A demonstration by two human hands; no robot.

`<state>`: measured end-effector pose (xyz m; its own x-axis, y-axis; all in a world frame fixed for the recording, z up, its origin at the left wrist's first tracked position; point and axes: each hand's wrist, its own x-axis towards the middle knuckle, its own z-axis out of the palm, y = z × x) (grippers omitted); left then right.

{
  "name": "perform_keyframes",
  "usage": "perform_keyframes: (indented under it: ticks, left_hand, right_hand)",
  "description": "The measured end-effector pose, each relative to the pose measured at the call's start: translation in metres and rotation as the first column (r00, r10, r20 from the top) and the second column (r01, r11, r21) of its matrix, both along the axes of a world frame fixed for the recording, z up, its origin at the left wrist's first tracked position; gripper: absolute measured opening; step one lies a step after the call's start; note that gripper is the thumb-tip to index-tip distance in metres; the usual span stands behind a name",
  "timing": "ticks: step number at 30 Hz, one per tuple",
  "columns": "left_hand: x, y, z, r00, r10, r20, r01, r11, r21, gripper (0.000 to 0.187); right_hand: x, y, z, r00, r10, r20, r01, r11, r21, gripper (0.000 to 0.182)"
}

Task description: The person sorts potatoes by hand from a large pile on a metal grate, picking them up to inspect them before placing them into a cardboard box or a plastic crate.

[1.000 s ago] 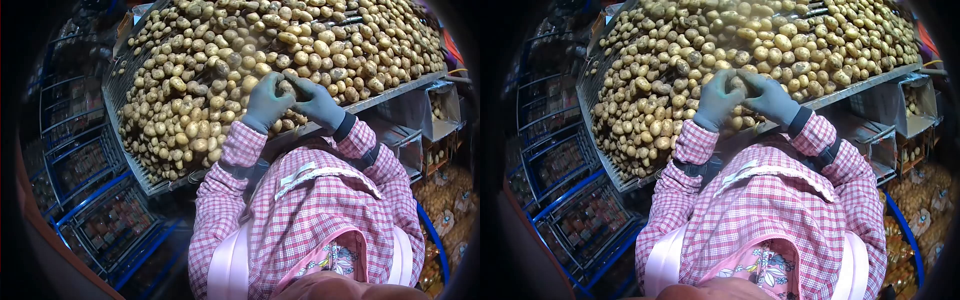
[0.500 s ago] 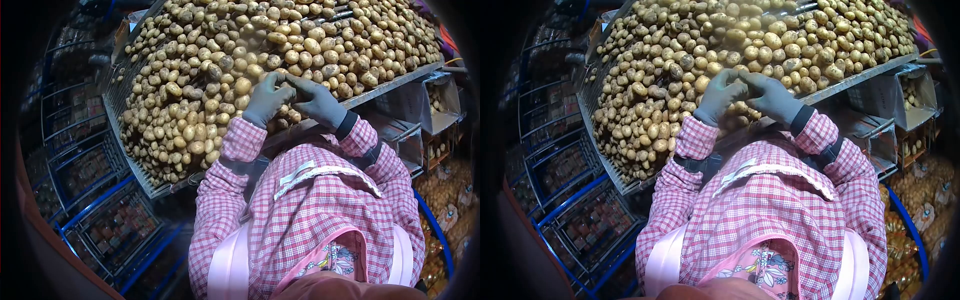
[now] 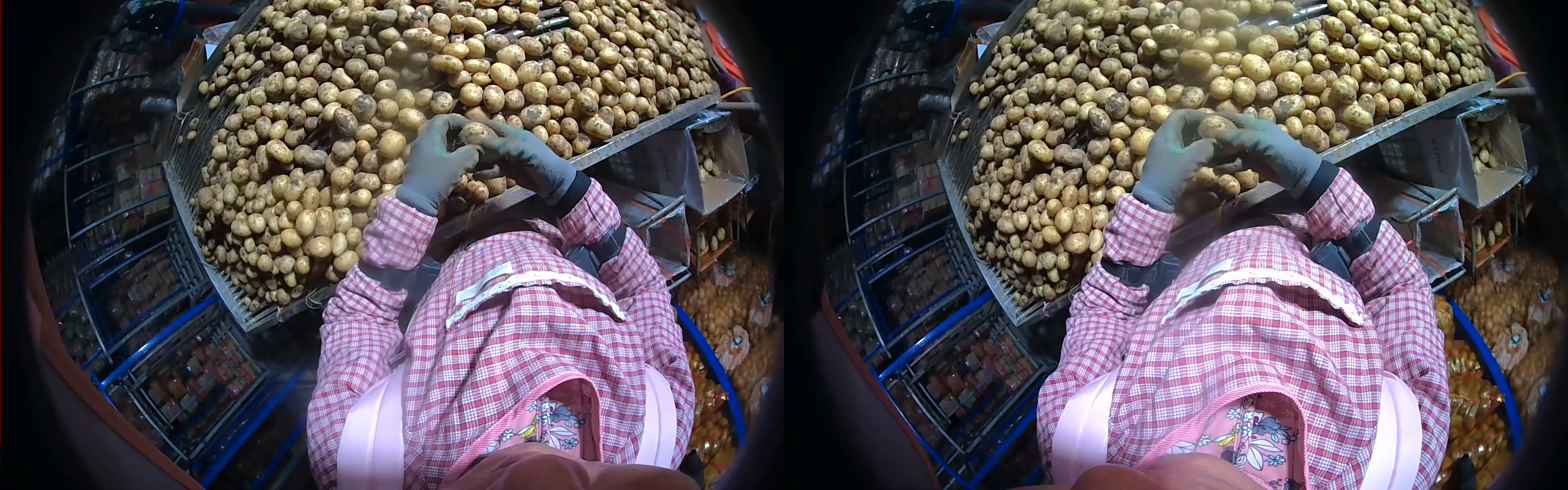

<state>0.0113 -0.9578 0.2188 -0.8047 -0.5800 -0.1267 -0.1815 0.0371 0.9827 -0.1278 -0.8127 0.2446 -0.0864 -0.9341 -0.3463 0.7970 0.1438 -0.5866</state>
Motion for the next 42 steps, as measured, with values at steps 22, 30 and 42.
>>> perform_keyframes:
  ticks: [22, 30, 42]
  left_hand:
    - [-0.023, -0.005, -0.002, 0.993, -0.024, 0.119, -0.022, 0.929, 0.369, 0.021]
    - [-0.041, -0.005, -0.024, 0.983, -0.153, 0.105, 0.179, 0.935, -0.308, 0.034]
    - [-0.096, 0.049, -0.031, 0.955, -0.025, 0.296, 0.058, 0.993, -0.104, 0.028]
  right_hand:
    - [-0.015, 0.005, -0.046, 0.923, -0.255, 0.288, 0.162, 0.937, 0.308, 0.074]
    - [-0.074, 0.093, -0.064, 0.950, -0.298, 0.094, 0.302, 0.953, -0.036, 0.037]
    - [-0.226, 0.457, -0.076, 0.323, -0.770, -0.551, 0.946, 0.271, 0.177, 0.050]
